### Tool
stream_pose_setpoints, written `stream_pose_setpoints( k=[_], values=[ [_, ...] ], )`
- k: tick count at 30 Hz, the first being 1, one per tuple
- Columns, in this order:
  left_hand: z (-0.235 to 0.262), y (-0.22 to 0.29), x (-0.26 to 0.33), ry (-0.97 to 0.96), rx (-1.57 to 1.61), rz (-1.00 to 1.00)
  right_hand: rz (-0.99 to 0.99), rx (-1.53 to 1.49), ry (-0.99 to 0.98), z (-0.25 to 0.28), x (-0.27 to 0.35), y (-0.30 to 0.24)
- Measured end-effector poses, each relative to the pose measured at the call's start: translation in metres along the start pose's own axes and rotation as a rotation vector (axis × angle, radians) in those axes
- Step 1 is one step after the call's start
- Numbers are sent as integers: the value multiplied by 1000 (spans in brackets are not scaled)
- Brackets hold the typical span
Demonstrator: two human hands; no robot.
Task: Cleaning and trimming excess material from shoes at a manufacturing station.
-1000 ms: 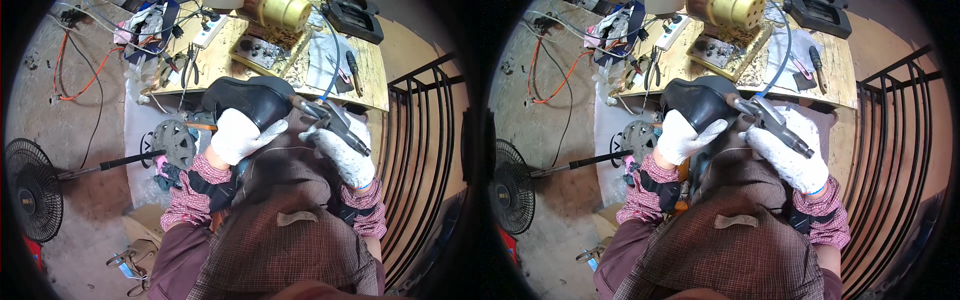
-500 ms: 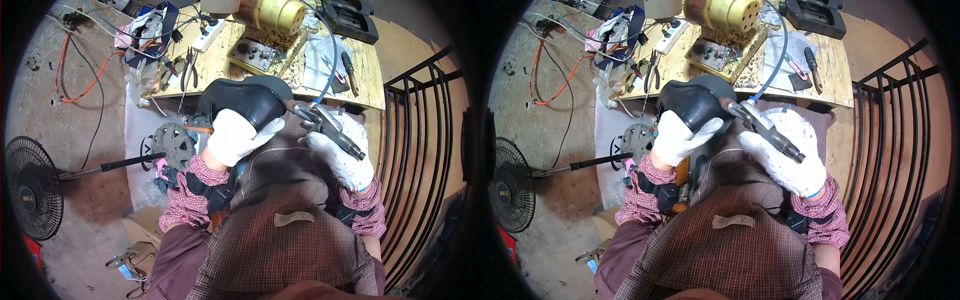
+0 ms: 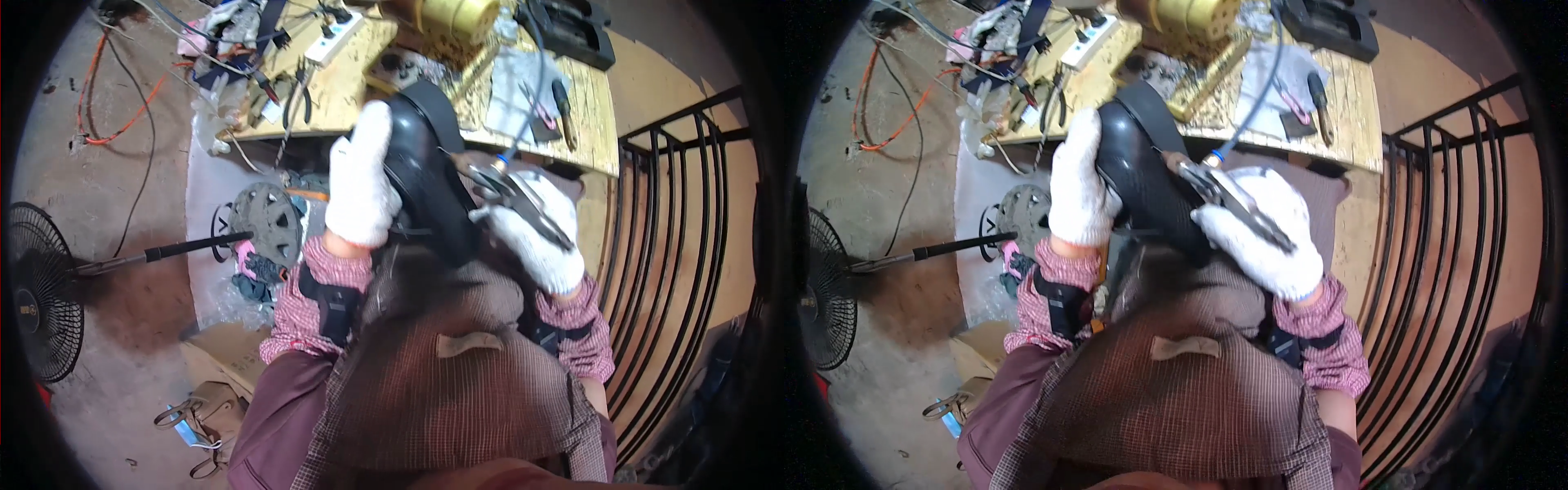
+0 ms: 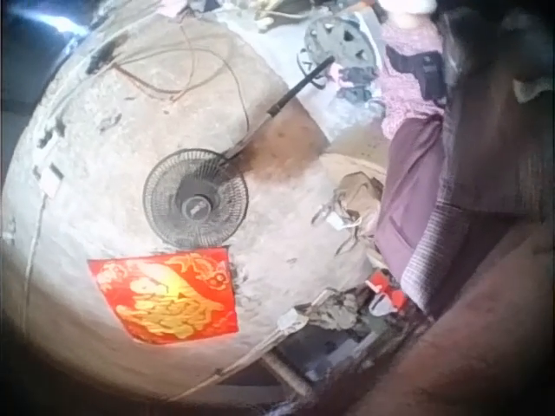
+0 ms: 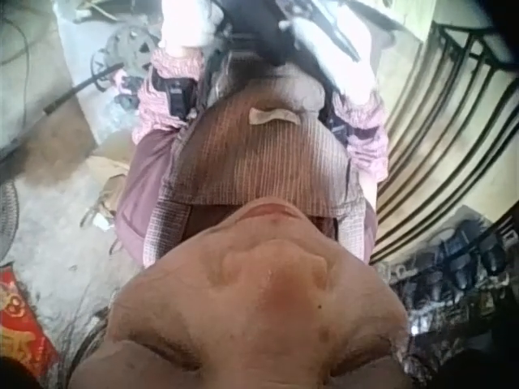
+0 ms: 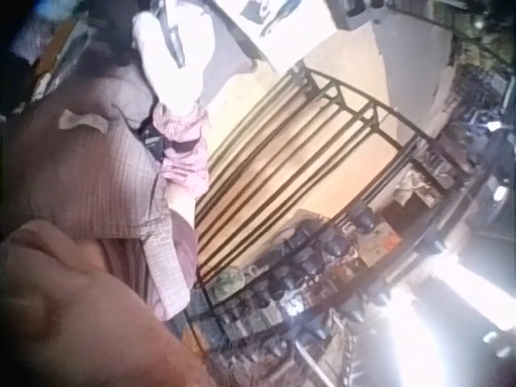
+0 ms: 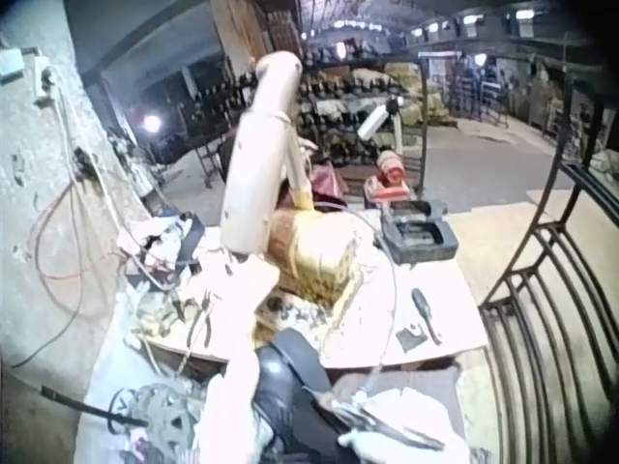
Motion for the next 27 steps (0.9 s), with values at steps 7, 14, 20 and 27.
stream_pose_setpoints(
  k=[7,14,20,27],
  values=[
    [-13,-103,8,79,1050,830,257,60,-106,-19,29,50],
    [11,-191,26,206,1061,925,585,370,-41,-22,75,37],
    [-5,-206,53,-116,977,1064,388,266,-48,-8,92,43],
    [10,-174,95,-660,897,953,-1,97,94,31,34,48]
  ],
)
Point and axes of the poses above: each hand's wrist, its own x-axis away from the middle knuckle, its own z-axis out of the back of the hand, y = z × x, the point moved 8 cm from there along -x, towards the middle knuckle, and after that the axes turned 5 degrees about y, right-handed, at the moved point
